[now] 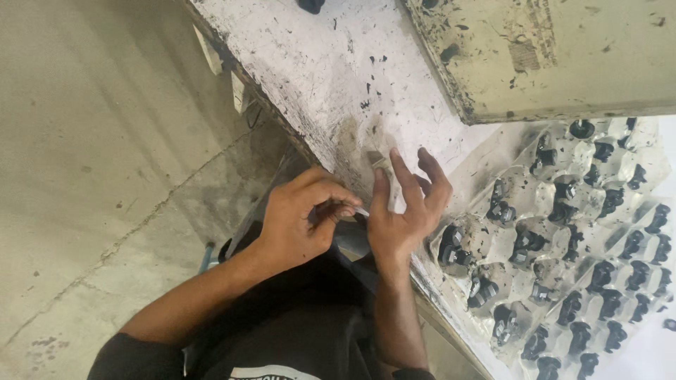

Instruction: The person sits at a workbench and applies adhesive from a small tube onto black plastic rotor-like components, one at a time, then places the treated components into the cavities of a clear blister tray. They pick up new components from the tray, work on them in their hands, and set them back, repeating the cycle.

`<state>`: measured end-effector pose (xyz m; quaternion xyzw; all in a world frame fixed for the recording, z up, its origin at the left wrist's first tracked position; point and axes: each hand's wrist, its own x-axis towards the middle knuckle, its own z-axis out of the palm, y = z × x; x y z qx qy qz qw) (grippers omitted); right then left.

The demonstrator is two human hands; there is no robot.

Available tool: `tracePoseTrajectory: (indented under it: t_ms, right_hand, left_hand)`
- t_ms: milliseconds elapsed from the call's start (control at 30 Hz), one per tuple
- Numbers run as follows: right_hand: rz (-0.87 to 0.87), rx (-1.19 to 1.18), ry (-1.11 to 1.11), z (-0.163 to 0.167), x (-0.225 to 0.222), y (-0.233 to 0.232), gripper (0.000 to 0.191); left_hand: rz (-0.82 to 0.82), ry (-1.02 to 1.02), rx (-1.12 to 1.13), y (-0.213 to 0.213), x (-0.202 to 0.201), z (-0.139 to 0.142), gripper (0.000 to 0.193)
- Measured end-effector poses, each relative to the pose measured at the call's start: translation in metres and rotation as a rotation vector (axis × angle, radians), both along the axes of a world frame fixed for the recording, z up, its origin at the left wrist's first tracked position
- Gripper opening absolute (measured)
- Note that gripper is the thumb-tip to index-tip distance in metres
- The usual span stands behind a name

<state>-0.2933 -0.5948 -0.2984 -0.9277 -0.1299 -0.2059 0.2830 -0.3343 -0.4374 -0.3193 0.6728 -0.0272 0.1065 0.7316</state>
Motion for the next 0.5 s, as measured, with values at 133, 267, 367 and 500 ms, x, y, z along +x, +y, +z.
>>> tracePoseTrajectory:
  t_ms: [133,267,367,500]
  right_hand:
    - [0.162,0.516,0.257,0.008,-0.022,-0.013,0.018]
    - [0.371,0.831,0.459,0.001,-0.04,-0.028,0.024]
    - [0.265,0.913,0.414,-0.013,-0.047,-0.027,0.014]
    - [0.18,0.994,0.347,-0.018,-0.044,-0.033,0.005]
  left_hand:
    - [-0.037,0.003,-0.055,-0.003,-0.005,-0.001,0.016]
    - [-0.114,0.083,-0.133,-0.007,-0.003,0.003,0.008]
    - [-0.144,0.115,-0.111,-0.013,0.001,0.009,0.008]
    - [-0.268,0.334,-0.168,-0.018,0.007,0.018,0.014]
